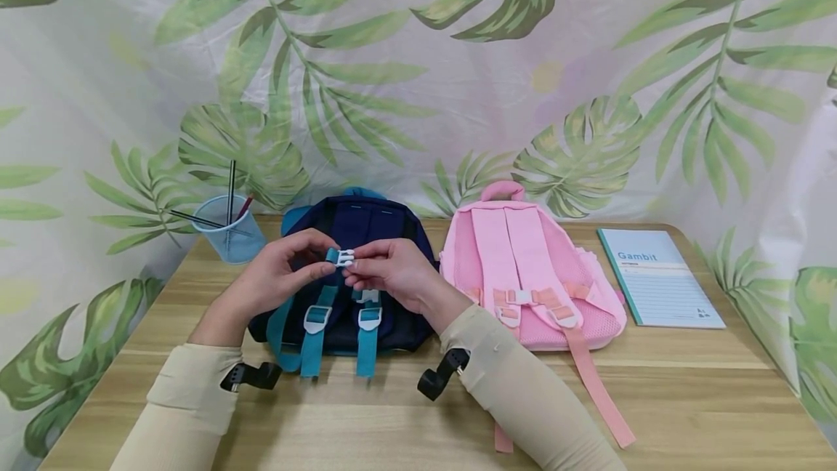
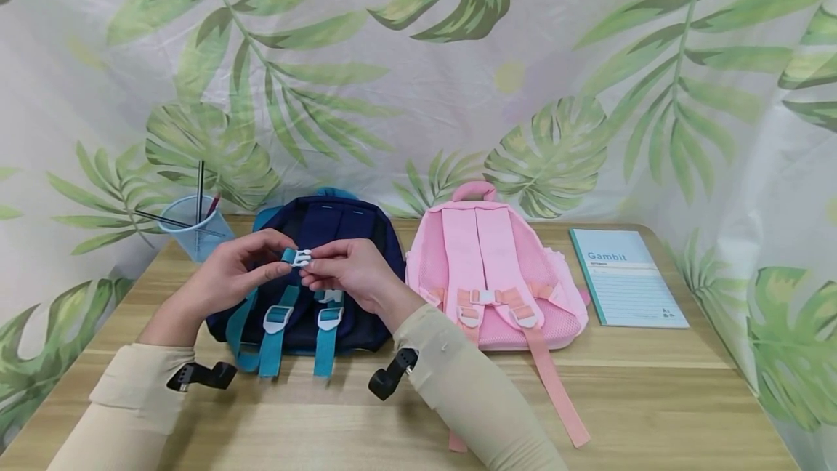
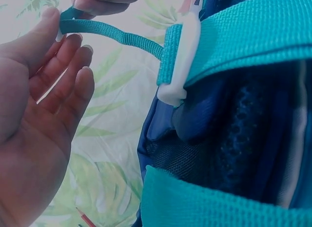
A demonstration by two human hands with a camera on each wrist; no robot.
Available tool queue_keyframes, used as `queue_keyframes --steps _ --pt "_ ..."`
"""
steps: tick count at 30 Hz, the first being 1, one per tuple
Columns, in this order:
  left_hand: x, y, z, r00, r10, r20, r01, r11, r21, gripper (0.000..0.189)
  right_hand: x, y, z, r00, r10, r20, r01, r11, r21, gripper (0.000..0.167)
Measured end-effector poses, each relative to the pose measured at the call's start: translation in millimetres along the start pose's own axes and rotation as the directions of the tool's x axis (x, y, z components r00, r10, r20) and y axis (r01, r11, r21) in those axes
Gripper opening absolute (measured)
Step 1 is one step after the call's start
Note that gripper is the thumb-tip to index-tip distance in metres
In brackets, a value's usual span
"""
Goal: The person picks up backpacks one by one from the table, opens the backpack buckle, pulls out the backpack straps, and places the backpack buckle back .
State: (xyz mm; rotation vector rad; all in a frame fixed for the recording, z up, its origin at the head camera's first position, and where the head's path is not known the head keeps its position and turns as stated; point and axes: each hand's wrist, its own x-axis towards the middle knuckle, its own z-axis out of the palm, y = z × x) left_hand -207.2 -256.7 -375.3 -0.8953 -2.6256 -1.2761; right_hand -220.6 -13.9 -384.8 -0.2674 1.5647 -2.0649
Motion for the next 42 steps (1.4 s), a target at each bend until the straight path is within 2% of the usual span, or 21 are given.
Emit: queue_keyframes --steps 9,16,21,23,26,30,36,42 --pt "2.9 0.5 2.1 0.999 0.035 0.038 -0.035 0.999 0.005 0.021 -0.1 1 0 1.0 -0.018 0.001 0.018 1.0 -0.009 0.031" --pt "4.5 1.5 2.5 0.999 0.031 0.023 -0.033 0.997 0.073 0.02 -2.9 1 -4 1.0 -0.006 -0.009 0.006 0.999 0.038 0.032" --pt "7.1 3.2 2.4 0.998 0.052 0.033 -0.056 0.99 0.126 0.021 -5.6 1 -4 0.998 -0.051 -0.038 0.049 0.998 -0.032 0.027" --pt "7.5 3.3 2.9 0.999 0.035 0.037 -0.039 0.992 0.122 0.022 -6.4 1 -2 0.996 -0.061 -0.061 0.058 0.997 -0.051 0.024" --pt "5.3 0.8 4.8 0.998 -0.034 0.056 0.028 0.994 0.103 0.027 -6.4 0 -1 0.994 -0.064 -0.09 0.06 0.997 -0.049 0.023" --pt "-0.9 -6.6 9.3 0.988 -0.107 0.11 0.093 0.987 0.128 0.03 -6.5 -2 0 0.993 -0.06 -0.103 0.055 0.998 -0.042 0.023" --pt "-6.5 -16.2 15.7 0.984 -0.106 0.142 0.081 0.982 0.17 0.018 -6.8 -1 0 0.993 -0.054 -0.108 0.049 0.998 -0.042 0.022" --pt "-6.8 -17.3 17.6 0.985 -0.105 0.139 0.082 0.984 0.16 0.017 -6.8 -2 -2 0.992 -0.047 -0.115 0.045 0.999 -0.019 0.023"
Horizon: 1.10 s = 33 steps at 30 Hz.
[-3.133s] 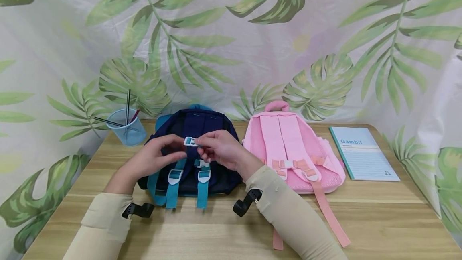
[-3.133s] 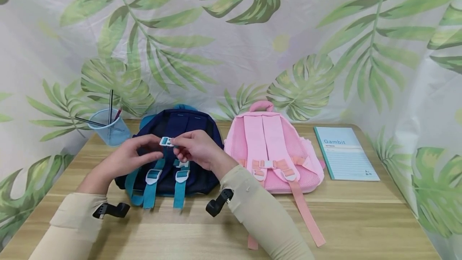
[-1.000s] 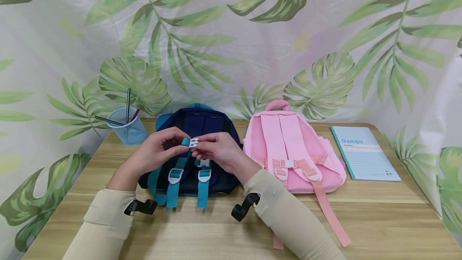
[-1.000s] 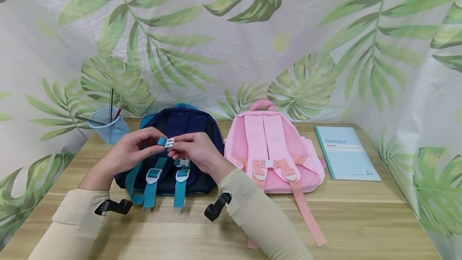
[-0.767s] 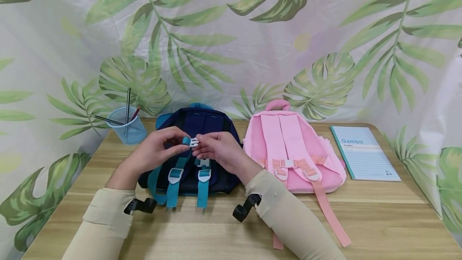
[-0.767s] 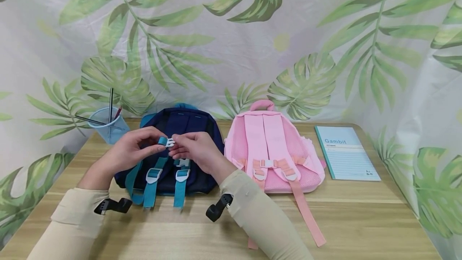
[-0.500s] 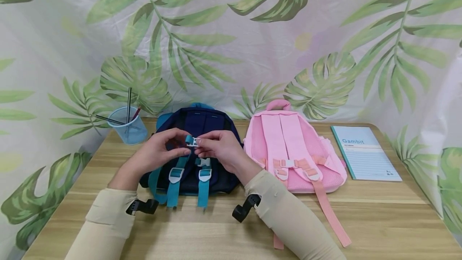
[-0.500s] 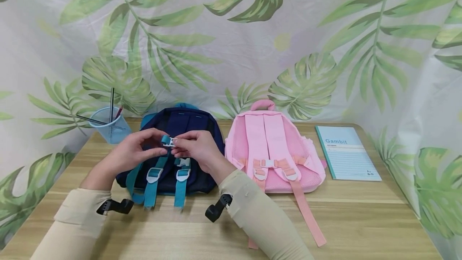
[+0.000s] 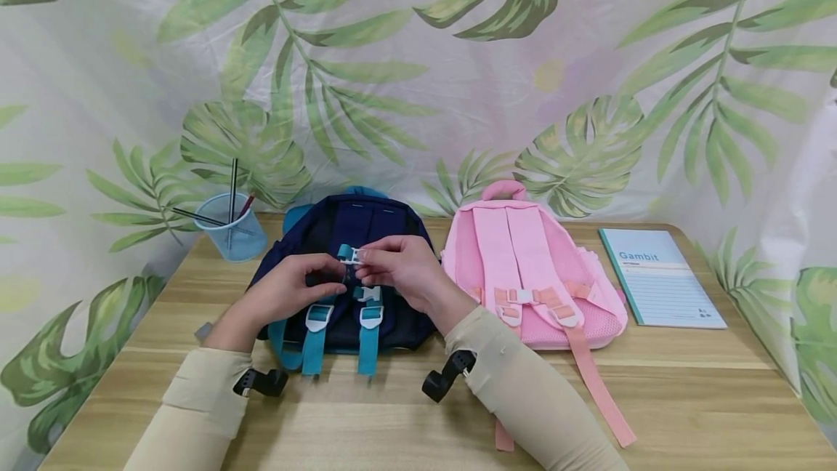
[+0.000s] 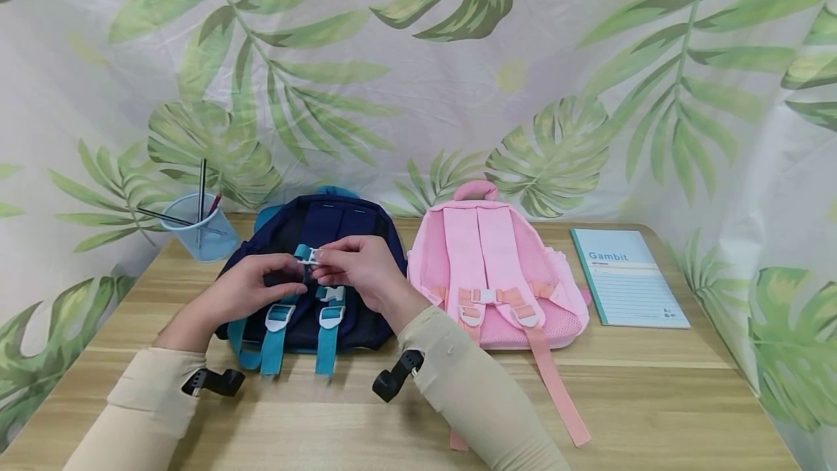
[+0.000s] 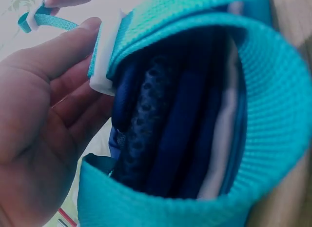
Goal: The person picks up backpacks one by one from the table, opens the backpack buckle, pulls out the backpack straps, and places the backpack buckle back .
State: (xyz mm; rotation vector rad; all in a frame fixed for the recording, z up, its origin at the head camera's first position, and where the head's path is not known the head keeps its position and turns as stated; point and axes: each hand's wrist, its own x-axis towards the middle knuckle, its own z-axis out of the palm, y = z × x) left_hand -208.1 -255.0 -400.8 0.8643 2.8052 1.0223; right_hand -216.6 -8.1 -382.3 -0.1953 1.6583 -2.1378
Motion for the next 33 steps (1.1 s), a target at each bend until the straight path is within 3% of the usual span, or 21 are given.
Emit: queue_keyframes --steps 6,17,22,26,30,33 --pt "0.3 -3.3 2.6 1.0 -0.016 0.003 0.016 1.0 0.021 0.019 -4.0 -7 1 1.0 0.021 -0.015 -0.021 1.0 0.023 0.022" --pt "1.0 -2.5 2.3 1.0 0.023 0.002 -0.023 0.998 0.053 0.02 -8.9 -14 1 1.0 -0.021 0.009 0.021 0.999 0.027 0.025" --pt "0.6 7.7 -7.9 0.995 0.052 -0.089 -0.054 0.998 -0.021 0.025 -9.0 -14 0 1.0 -0.025 0.009 0.025 1.0 0.013 0.025" --pt "3.4 20.7 -14.6 0.977 0.124 -0.174 -0.141 0.986 -0.09 0.028 -9.5 -15 -1 1.0 -0.019 0.005 0.019 1.0 -0.001 0.025" --pt "8.2 29.5 -15.9 0.955 0.193 -0.225 -0.215 0.973 -0.081 0.027 -10.0 -15 -3 1.0 -0.011 0.01 0.011 1.0 -0.013 0.025" --pt "9.6 31.0 -15.2 0.95 0.201 -0.24 -0.223 0.972 -0.068 0.026 -10.5 -14 -3 1.0 0.006 0.016 -0.005 1.0 -0.02 0.026"
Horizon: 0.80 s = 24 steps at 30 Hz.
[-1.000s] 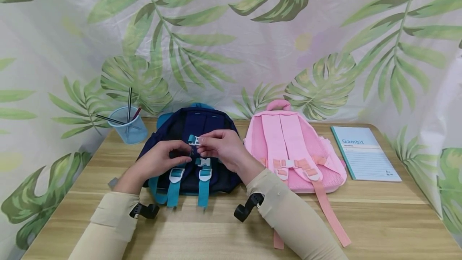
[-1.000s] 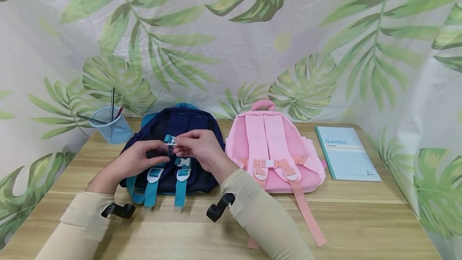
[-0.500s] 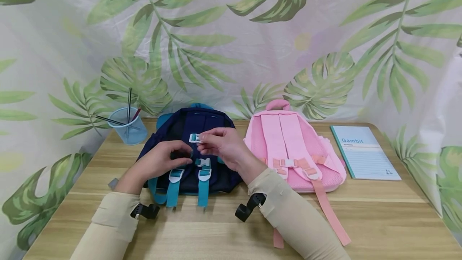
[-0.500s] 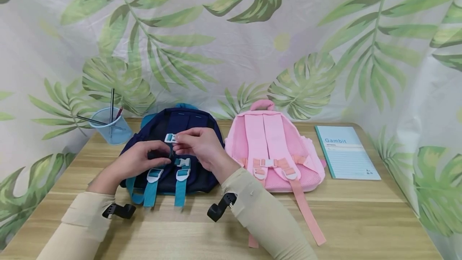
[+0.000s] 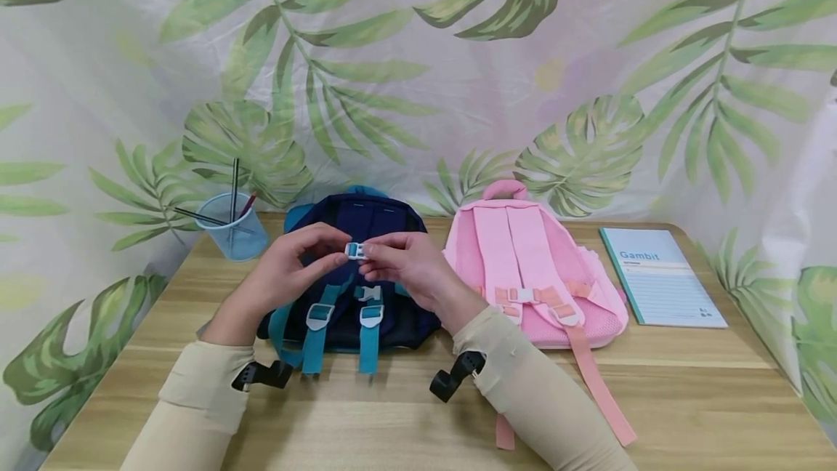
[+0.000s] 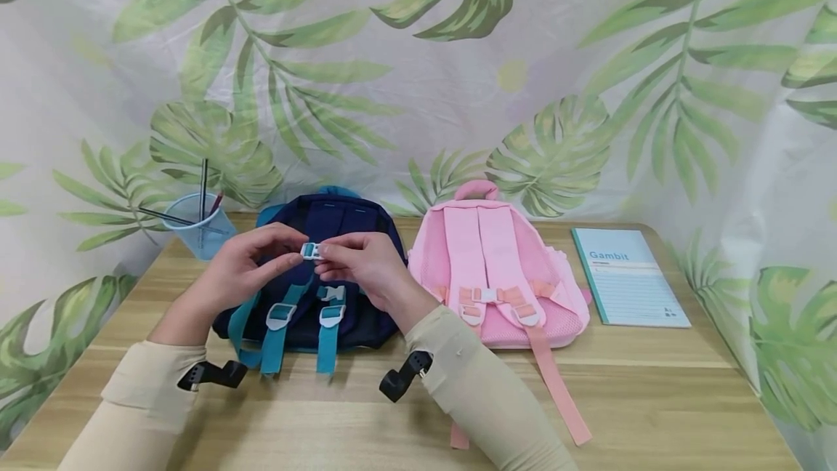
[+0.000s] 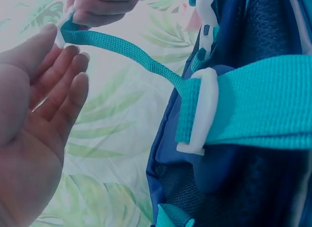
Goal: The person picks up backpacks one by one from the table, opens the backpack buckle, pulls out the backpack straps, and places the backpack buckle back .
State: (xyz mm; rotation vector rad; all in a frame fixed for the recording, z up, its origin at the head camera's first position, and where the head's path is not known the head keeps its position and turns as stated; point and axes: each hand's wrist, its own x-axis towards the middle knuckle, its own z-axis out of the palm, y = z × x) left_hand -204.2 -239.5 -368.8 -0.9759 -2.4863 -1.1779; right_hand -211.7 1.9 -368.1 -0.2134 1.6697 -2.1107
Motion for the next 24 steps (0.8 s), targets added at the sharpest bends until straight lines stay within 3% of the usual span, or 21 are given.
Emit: queue_keyframes --steps 8,11,17,24 --pt "0.2 -1.6 0.3 0.998 -0.056 0.022 0.057 0.998 -0.018 0.02 0.8 6 -4 0.999 0.024 0.03 -0.027 0.995 0.095 0.031" --pt "0.3 -2.9 0.0 0.998 -0.062 0.019 0.063 0.998 -0.017 0.019 1.0 10 -6 0.999 -0.001 0.034 -0.001 0.997 0.074 0.03" --pt "1.3 -5.8 -0.4 0.999 -0.039 0.036 0.039 0.999 -0.002 0.019 1.9 15 -3 0.998 -0.06 0.023 0.06 0.998 0.005 0.033" --pt "3.4 -5.8 -1.4 0.998 -0.009 0.066 0.008 1.0 0.02 0.02 2.9 15 1 0.999 -0.054 -0.001 0.054 0.999 0.003 0.033"
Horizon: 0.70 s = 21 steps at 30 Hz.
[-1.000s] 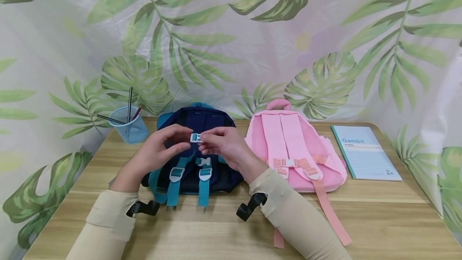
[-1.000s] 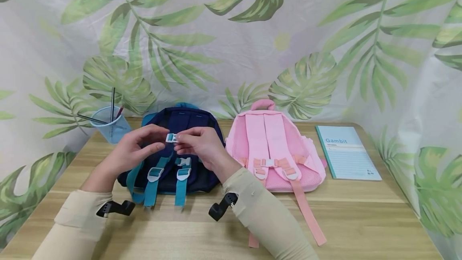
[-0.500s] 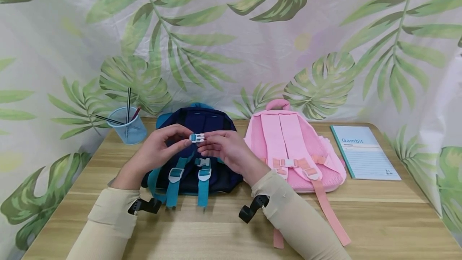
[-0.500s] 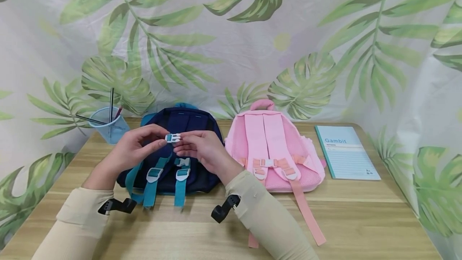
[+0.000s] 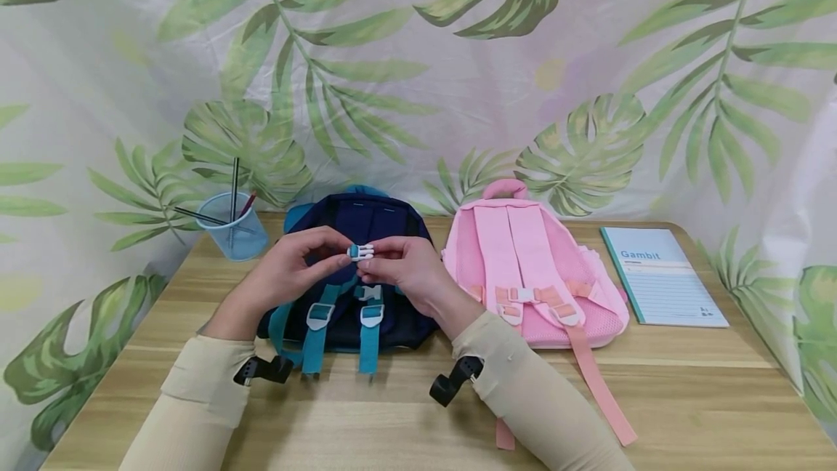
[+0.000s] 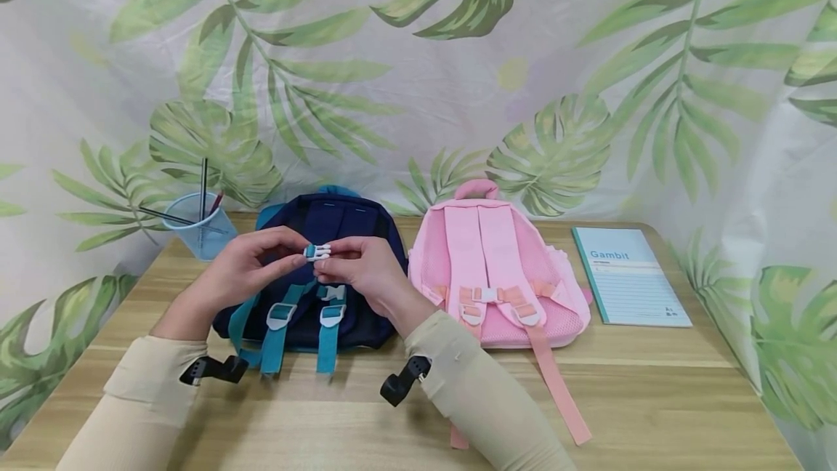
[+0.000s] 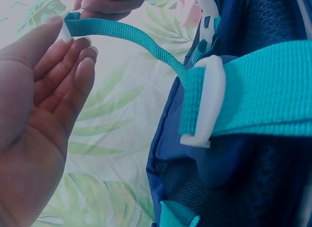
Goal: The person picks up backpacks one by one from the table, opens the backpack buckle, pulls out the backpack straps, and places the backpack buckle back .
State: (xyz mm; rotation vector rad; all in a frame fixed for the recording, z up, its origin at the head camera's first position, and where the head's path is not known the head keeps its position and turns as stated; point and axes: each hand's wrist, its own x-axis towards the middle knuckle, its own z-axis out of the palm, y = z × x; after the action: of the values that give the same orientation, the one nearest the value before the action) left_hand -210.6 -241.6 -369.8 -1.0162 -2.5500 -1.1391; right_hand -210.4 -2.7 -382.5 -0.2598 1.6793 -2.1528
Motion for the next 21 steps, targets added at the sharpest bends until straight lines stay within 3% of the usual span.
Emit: queue_keyframes --steps 8,15,18,21 --pt "0.4 -0.4 -1.9 1.0 0.011 0.028 -0.012 0.999 0.04 0.021 -3.0 -3 -8 0.999 0.013 0.039 -0.012 1.0 -0.026 0.036" --pt "3.3 1.4 -0.7 0.999 0.015 0.045 -0.017 0.999 0.05 0.02 -4.3 -5 -11 0.996 -0.064 0.055 0.073 0.982 -0.177 0.033" --pt "2.5 0.7 0.4 0.997 -0.046 0.065 0.044 0.998 0.039 0.02 -5.6 -7 -10 0.996 -0.085 0.036 0.091 0.97 -0.223 0.03" --pt "-3.1 -5.5 3.1 0.984 -0.147 0.102 0.141 0.988 0.063 0.022 -6.1 -9 -10 0.996 -0.086 0.019 0.088 0.969 -0.233 0.027"
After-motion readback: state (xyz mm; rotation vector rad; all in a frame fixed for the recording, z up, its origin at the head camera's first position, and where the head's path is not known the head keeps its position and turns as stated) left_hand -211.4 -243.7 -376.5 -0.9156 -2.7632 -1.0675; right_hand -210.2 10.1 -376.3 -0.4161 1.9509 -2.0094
